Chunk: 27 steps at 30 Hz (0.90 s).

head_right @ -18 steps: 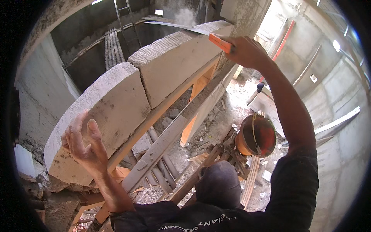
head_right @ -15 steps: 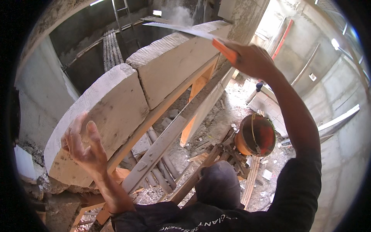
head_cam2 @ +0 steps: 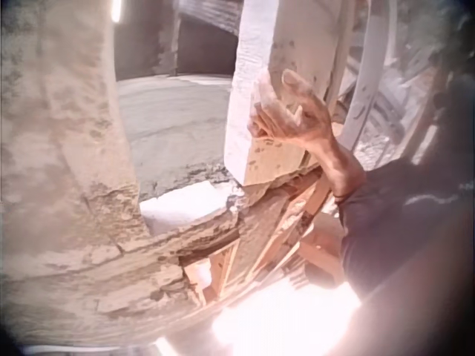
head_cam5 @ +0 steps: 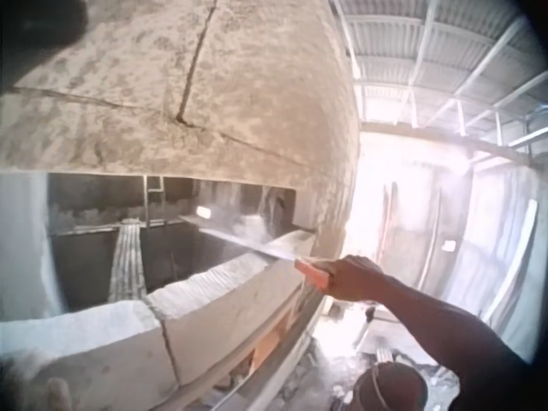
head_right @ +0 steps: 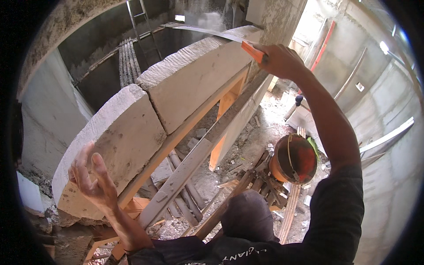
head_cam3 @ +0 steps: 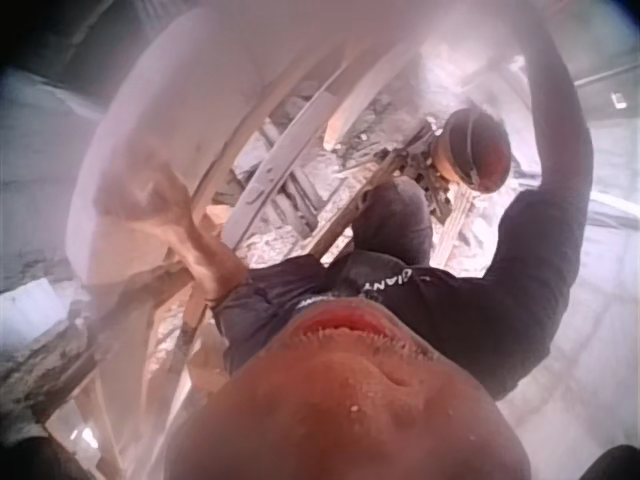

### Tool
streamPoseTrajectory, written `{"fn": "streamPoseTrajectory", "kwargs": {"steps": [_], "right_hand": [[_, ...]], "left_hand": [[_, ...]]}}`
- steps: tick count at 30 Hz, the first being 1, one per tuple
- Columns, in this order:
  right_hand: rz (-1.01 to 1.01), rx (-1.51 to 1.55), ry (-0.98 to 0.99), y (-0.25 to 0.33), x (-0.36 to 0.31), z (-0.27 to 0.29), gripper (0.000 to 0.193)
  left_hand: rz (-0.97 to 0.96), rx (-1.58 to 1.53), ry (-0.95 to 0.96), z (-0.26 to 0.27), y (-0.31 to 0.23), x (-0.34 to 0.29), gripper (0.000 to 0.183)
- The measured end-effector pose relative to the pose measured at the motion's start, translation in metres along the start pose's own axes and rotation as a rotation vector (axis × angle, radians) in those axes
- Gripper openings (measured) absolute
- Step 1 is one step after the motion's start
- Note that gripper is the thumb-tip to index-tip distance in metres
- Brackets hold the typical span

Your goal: The person uses a hand saw to cut a large block of stone resting on a wooden support frame. The person measures the stone with a tape measure and then continues sawing through the block.

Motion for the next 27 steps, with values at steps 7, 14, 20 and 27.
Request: {"fn": "streamPoseTrajectory", "kwargs": {"steps": [7, 14, 20, 27], "right_hand": [[0.041, 0.03, -0.071, -0.01, -0.131, 0.039, 0.055], [-0.156, -0.027, 0.0, -0.084, 0.033, 0.002, 0.032], [0.2, 0.032, -0.183, -0.053, -0.02, 0.007, 0.038], [0.042, -0.028, 0.005, -0.087, -0.008, 0.01, 0.051]], "left_hand": [[0.054, 0.051, 0.027, 0.007, 0.005, -0.008, 0.031], [-0.105, -0.091, 0.079, -0.037, -0.091, 0.048, 0.04], [-0.296, 0.147, 0.319, -0.095, -0.119, 0.076, 0.052], [-0.349, 0.221, 0.429, -0.122, -0.123, 0.065, 0.06]]}}
Point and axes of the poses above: each hand's wrist, its own x-axis towards the middle knuckle, its own z-axis out of the back of the hand, y = z × x, the point moved 9 cm from there along x, towards the middle knuckle, and after that the axes turned 15 degrees about x, right-handed, at the moved point
